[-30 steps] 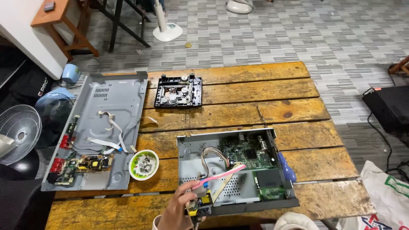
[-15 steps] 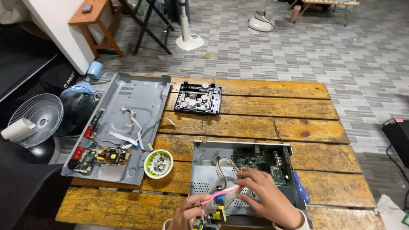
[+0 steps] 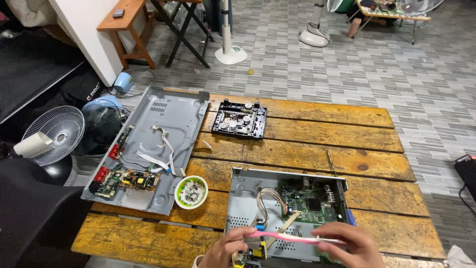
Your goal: Cleaning a circuit board with a brush and installing it into a metal chassis using a screwdriver
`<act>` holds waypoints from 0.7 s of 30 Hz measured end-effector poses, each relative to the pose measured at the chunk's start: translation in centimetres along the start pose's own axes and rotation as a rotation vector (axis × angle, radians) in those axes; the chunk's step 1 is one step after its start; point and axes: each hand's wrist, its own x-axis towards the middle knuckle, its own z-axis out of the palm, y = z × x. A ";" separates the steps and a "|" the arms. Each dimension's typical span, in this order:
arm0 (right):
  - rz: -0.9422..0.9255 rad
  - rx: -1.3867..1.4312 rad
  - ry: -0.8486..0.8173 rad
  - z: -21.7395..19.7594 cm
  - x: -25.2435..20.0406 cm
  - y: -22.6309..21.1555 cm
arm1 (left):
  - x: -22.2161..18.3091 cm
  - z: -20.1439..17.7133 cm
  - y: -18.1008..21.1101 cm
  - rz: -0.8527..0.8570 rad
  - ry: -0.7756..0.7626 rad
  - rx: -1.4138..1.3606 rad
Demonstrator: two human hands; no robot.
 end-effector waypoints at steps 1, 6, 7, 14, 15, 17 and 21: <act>-0.004 -0.001 -0.001 0.8 0.0 0.0 | -0.3 0.1 -0.5 0.004 0.001 0.002; -0.461 0.878 0.022 5.5 1.4 1.9 | 0.3 0.3 0.5 -0.114 -0.016 0.017; -0.457 0.881 0.018 6.1 1.2 1.1 | 0.6 0.4 0.7 -0.119 -0.012 0.019; -0.223 0.844 0.287 7.0 -0.4 2.2 | 1.0 0.4 1.8 -0.079 0.016 -0.008; -0.216 0.896 0.335 7.0 -0.5 3.0 | 0.9 0.4 1.9 -0.134 0.002 -0.060; -0.320 0.836 0.418 9.6 0.1 1.5 | 0.5 0.8 1.1 -0.109 0.032 -0.054; -0.683 0.701 0.143 7.3 0.5 3.6 | -0.1 0.8 0.1 0.009 0.015 -0.082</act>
